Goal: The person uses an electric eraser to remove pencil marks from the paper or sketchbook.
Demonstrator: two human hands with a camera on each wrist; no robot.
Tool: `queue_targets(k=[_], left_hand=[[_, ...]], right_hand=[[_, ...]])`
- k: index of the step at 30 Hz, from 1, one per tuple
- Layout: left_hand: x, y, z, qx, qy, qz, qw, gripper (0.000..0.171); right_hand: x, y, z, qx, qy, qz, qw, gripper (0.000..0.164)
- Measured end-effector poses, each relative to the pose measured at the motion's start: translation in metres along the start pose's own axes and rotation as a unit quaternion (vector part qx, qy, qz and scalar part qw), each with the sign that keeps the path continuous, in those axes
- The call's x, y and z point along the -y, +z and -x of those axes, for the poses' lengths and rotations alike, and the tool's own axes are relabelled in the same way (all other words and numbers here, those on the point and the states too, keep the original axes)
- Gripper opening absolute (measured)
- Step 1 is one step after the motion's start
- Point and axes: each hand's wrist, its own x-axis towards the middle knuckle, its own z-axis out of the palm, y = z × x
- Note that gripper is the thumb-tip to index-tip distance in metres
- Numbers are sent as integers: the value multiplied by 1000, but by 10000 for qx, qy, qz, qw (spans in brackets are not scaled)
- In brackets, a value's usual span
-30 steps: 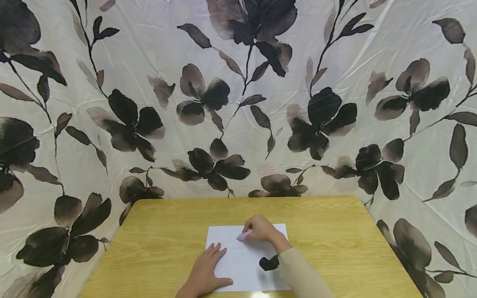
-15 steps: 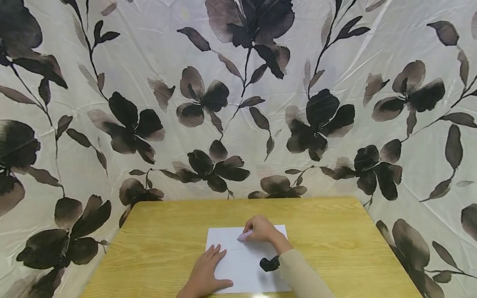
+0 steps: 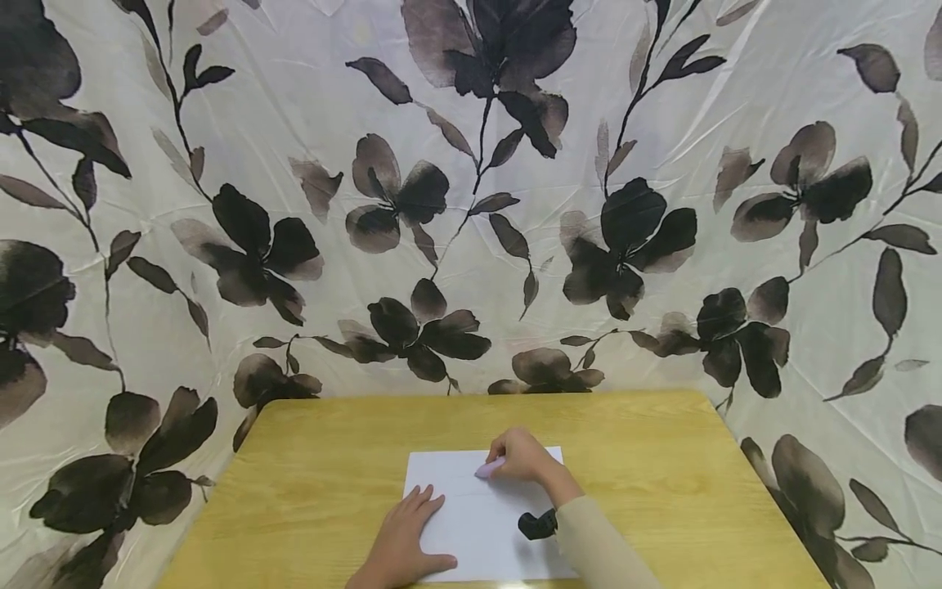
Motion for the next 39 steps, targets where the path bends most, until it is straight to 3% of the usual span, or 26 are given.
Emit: queue_targets(k=[8,11,16,30,39], left_hand=[[-3,3,3,28,-48,107,9999,102],[-4,3,3,34,-23,61,10000,102],[-6,1,3,0,49,64,10000,100],[-3,-4,5,-159,77,87,9998,98],[-2,-2,4,77,-46,120,9999,100]], right_hand=[[3,12,0,89,-123,-112,9998,12],[3,11,1,42,46,-10,10000,12],[7,12,-1,25,-52,170,9998,12],[12,13,-5,68,-30,87,9999,12],[16,19,-12,123,-176,-143,9997,11]])
